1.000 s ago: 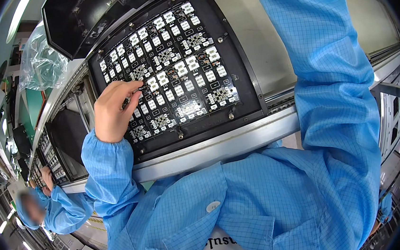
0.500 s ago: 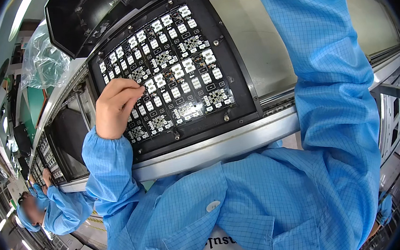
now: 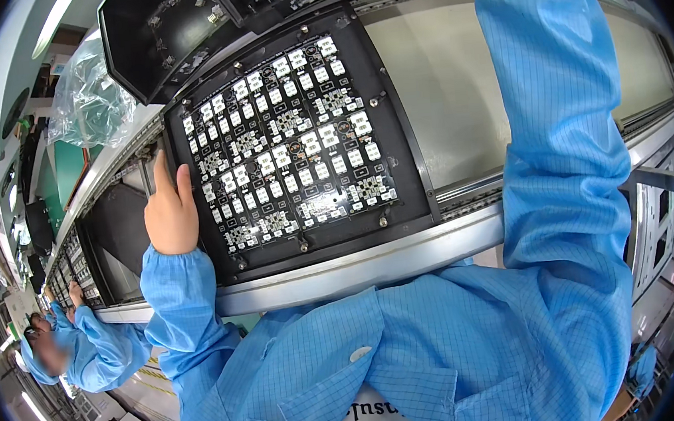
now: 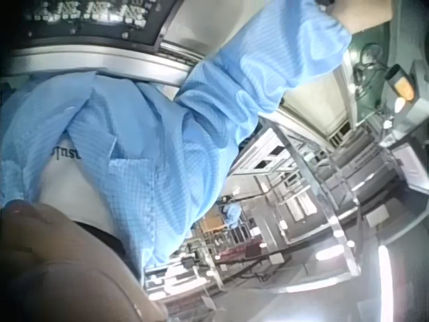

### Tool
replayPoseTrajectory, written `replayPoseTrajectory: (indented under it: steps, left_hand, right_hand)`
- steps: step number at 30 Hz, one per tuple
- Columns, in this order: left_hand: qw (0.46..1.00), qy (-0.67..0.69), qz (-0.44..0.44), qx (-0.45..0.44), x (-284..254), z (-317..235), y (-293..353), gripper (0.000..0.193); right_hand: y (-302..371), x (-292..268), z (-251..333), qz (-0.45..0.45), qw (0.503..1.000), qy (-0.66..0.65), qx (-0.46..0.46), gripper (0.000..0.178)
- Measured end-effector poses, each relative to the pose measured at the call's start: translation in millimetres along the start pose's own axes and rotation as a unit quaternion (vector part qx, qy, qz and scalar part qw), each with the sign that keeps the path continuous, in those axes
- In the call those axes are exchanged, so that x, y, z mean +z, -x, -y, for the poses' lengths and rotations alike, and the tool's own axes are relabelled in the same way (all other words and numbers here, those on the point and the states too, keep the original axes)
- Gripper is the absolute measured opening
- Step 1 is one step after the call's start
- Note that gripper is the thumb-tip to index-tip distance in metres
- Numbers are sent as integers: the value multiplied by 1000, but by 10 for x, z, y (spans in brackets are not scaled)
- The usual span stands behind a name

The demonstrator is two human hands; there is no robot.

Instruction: Manually placing small electronic components into a grid-like tray at an assembly station.

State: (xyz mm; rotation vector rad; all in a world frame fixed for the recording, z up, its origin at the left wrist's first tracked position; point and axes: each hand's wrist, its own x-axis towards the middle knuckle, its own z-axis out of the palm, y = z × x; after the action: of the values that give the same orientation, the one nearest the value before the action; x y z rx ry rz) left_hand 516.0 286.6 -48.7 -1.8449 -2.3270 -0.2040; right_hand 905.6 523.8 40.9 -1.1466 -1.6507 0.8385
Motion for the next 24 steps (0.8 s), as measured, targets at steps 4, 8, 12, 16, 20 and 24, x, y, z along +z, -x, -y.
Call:
replayPoseTrajectory:
  steps: [4,8,12,16,20,24]
  left_hand:
    - [995,71,73,24,-38,-184,-53,46]
    - [979,118,79,148,-112,-393,-150,48]
    - [967,107,83,214,-188,-721,-288,48]
    - [917,132,-130,352,-332,-1215,-908,27]
    - [911,65,-160,375,-53,-1538,-1655,15]
    - [946,-12,55,318,-85,-1721,-1870,17]
  right_hand:
    - [234,37,195,19,1000,9,-13,12]
    - [370,218,142,132,988,-5,-83,12]
    - [544,635,-108,248,964,66,-69,11]
    - [675,797,-386,250,952,152,-94,13]
    - [633,866,-548,268,944,177,-82,15]
    - [692,894,-477,260,934,219,-109,16]
